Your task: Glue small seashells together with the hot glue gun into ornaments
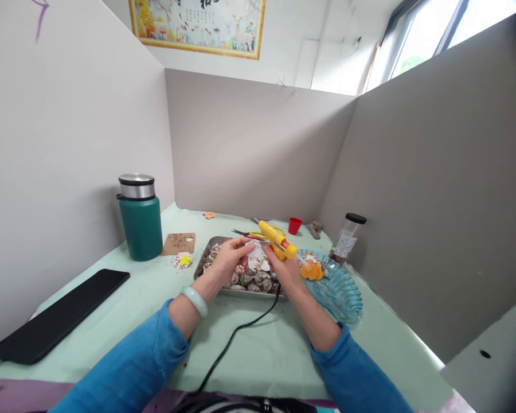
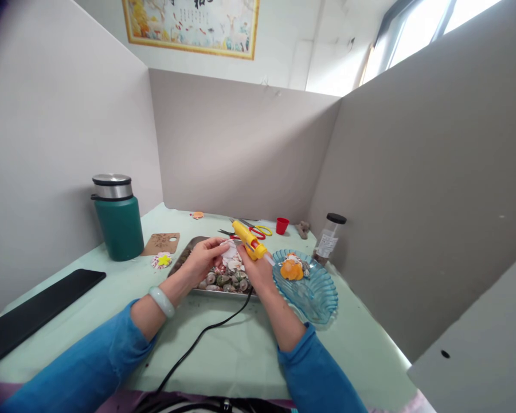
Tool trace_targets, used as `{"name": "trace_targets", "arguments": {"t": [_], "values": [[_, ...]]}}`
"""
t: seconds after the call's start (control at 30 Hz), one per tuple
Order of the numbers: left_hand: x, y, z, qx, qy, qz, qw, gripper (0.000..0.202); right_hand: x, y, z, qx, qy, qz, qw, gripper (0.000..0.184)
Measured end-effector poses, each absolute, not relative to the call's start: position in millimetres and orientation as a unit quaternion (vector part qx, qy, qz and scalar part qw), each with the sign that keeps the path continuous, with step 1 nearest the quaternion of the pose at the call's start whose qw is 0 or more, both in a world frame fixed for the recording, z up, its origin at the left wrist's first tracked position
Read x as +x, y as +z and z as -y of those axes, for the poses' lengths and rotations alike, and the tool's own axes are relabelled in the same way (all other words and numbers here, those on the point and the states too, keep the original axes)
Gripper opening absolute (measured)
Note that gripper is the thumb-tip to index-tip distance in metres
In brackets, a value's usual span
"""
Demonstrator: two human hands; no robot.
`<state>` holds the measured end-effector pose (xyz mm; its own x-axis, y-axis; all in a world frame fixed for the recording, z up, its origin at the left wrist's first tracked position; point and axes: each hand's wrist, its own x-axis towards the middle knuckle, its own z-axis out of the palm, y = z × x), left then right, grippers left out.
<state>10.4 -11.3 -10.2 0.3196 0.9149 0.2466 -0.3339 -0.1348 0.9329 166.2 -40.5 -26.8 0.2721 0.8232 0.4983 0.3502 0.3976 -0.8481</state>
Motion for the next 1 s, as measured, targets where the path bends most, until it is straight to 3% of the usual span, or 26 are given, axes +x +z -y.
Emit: {"name": "trace_targets", "arguments": {"t": [0.7, 1.0], "values": [[9.0, -8.8, 10.0, 0.548, 0.508, -0.312, 0.587, 0.034, 160.7, -22.7, 45.1, -0.522, 0.160, 0.605, 0.580, 0.036], [10.4, -14.5, 7.4, 0.549, 0.480, -0.269, 0.629, 0.037, 166.6, -24.8, 41.7, -0.521, 0.211, 0.562, 0.607, 0.034]]}}
